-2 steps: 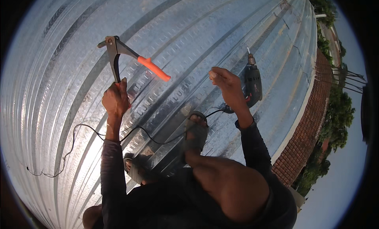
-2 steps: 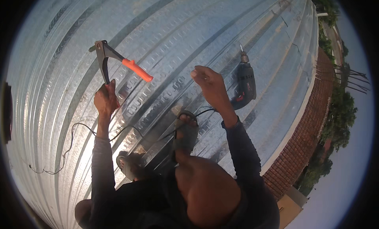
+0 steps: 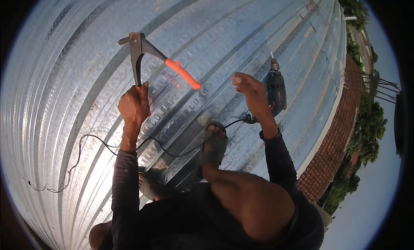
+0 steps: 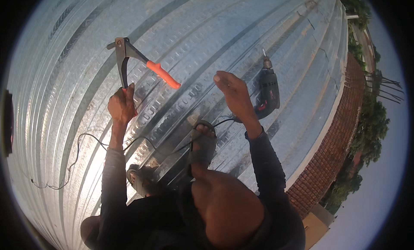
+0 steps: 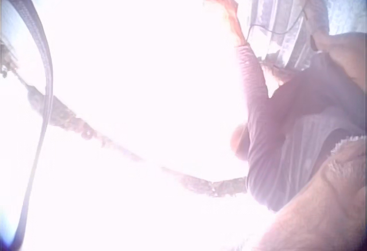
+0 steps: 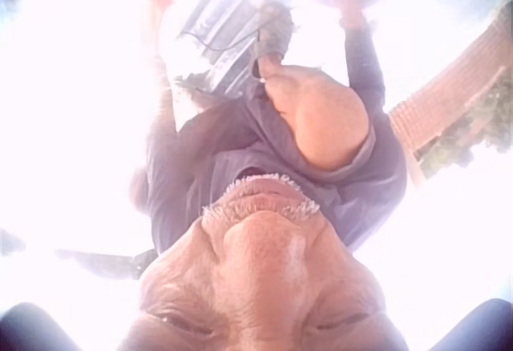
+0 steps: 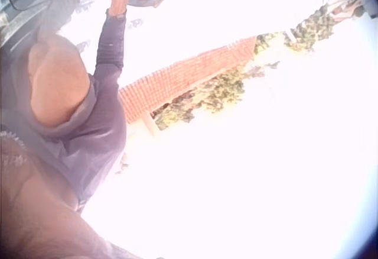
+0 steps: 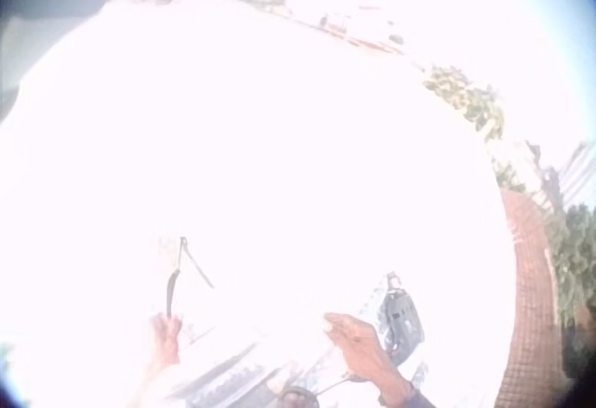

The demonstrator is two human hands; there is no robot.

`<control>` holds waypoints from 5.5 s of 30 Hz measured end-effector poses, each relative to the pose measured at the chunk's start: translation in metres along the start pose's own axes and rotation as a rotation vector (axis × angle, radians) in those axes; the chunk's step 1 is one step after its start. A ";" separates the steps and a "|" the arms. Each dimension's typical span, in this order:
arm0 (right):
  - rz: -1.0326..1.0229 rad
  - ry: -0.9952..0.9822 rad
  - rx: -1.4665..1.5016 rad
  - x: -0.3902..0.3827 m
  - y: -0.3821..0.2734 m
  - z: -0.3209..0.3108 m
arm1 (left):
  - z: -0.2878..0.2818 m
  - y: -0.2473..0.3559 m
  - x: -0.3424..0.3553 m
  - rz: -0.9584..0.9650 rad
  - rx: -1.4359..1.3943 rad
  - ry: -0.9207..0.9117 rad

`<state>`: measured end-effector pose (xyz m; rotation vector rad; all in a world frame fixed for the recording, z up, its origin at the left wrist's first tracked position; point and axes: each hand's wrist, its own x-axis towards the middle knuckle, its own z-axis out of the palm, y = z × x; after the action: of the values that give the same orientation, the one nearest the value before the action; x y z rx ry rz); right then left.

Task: The person secures a corrugated metal roof sheet using a corded drill and a crimping tool. They drill pilot holes, insert fasteners, and crimp them to hold the sheet in place on the roof structure.

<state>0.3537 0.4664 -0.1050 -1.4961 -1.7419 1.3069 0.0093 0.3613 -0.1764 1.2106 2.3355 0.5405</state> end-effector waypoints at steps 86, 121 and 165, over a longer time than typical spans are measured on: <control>0.655 0.111 -0.001 0.023 0.056 -0.033 | 0.198 0.125 -0.072 0.088 -0.585 -0.957; 0.712 0.076 0.151 0.023 0.041 -0.049 | 0.262 0.127 -0.049 -0.117 -0.935 -0.570; 0.642 -0.057 -0.005 0.006 0.075 -0.105 | 0.374 0.217 -0.062 0.367 -0.517 -0.258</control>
<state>0.4754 0.5034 -0.1280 -2.1415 -1.3321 1.6495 0.3908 0.4760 -0.3553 1.3523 1.6241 0.9744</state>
